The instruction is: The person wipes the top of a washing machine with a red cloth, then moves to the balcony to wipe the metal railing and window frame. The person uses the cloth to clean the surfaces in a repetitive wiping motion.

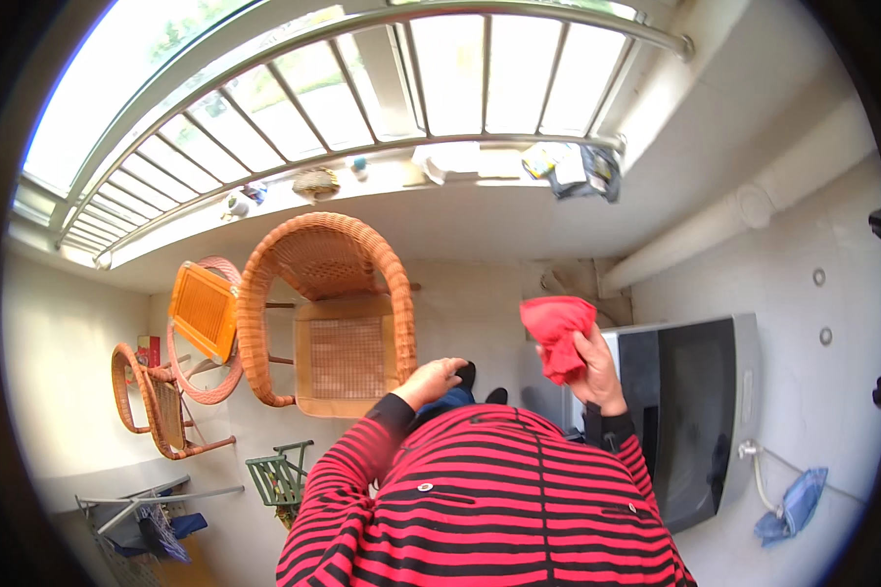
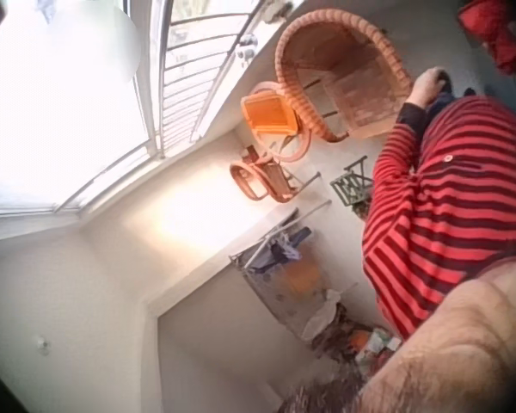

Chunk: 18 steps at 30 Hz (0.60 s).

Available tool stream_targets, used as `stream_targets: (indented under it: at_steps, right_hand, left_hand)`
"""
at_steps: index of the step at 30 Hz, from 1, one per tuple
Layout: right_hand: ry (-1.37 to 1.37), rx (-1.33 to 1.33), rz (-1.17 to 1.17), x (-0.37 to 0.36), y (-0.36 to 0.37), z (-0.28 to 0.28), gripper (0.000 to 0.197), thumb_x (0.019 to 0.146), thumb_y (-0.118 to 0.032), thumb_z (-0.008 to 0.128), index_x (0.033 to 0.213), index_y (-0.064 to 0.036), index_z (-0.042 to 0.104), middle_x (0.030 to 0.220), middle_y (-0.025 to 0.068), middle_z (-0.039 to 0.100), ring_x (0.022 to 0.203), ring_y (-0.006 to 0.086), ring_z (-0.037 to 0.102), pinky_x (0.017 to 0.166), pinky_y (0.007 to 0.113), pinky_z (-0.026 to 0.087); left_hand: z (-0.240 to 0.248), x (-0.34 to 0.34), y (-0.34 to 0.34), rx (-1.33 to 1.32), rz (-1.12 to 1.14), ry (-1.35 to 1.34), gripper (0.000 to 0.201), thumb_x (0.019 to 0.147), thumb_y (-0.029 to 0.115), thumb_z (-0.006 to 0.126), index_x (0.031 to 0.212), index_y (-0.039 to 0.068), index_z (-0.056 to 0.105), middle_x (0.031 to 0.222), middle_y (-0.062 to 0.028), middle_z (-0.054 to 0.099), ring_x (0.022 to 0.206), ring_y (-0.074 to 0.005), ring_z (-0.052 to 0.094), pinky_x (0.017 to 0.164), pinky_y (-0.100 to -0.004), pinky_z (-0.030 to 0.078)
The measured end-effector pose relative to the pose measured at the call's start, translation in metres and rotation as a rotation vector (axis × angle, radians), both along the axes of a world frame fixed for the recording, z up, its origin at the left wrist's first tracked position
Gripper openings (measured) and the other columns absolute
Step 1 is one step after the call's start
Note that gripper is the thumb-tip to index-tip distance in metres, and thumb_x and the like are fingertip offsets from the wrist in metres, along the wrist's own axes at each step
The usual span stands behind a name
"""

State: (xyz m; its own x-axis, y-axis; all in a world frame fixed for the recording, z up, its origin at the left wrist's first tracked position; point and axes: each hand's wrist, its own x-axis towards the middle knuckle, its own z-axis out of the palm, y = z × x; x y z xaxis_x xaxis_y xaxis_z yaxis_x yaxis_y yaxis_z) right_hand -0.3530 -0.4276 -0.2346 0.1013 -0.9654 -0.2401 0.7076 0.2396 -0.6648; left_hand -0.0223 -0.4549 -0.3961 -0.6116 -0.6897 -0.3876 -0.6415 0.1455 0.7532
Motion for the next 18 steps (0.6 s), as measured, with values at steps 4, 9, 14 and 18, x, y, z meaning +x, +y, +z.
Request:
stream_targets:
  at_steps: [4, 9, 14, 18]
  right_hand:
    - [-0.124, -0.017, 0.014, -0.003, 0.004, -0.008, 0.044, 0.111, -0.020, 0.060, 0.151, -0.0057, 0.048, 0.138, 0.0139, 0.064, 0.116, 0.0289, 0.070, 0.099, 0.047, 0.060]
    - [-0.143, 0.002, 0.077, -0.007, 0.010, -0.013, 0.047, 0.110, -0.020, 0.061, 0.154, -0.0101, 0.049, 0.144, 0.0108, 0.062, 0.127, 0.0275, 0.064, 0.104, 0.051, 0.057]
    - [-0.080, -0.062, -0.034, -0.005, 0.009, -0.011, 0.038, 0.110, -0.013, 0.060, 0.148, -0.0113, 0.055, 0.139, 0.0062, 0.065, 0.125, 0.0217, 0.064, 0.107, 0.041, 0.054]
    - [-0.058, -0.034, -0.174, -0.004, 0.002, -0.011, 0.035, 0.109, -0.007, 0.059, 0.144, -0.0128, 0.059, 0.137, 0.0026, 0.066, 0.125, 0.0171, 0.063, 0.109, 0.037, 0.051]
  left_hand:
    - [0.023, -0.011, 0.011, 0.022, -0.045, -0.018, 0.043, 0.098, 0.022, 0.072, 0.139, 0.010, 0.065, 0.130, -0.0213, 0.071, 0.122, -0.0409, 0.067, 0.104, -0.0476, 0.055]
    - [0.086, -0.055, -0.006, 0.349, 0.292, 0.533, 0.039, 0.107, 0.024, 0.069, 0.140, 0.006, 0.063, 0.130, -0.0088, 0.073, 0.119, -0.0209, 0.069, 0.101, -0.0361, 0.055]
    - [0.153, -0.102, -0.016, 0.550, 0.305, 0.675, 0.032, 0.102, 0.026, 0.077, 0.123, 0.006, 0.063, 0.115, -0.0036, 0.071, 0.113, -0.0161, 0.067, 0.095, -0.0321, 0.054]
    - [0.165, -0.146, -0.014, 0.229, 0.269, 0.594, 0.031, 0.097, 0.023, 0.083, 0.107, 0.005, 0.059, 0.103, -0.0047, 0.069, 0.098, -0.0150, 0.067, 0.089, -0.0349, 0.057]
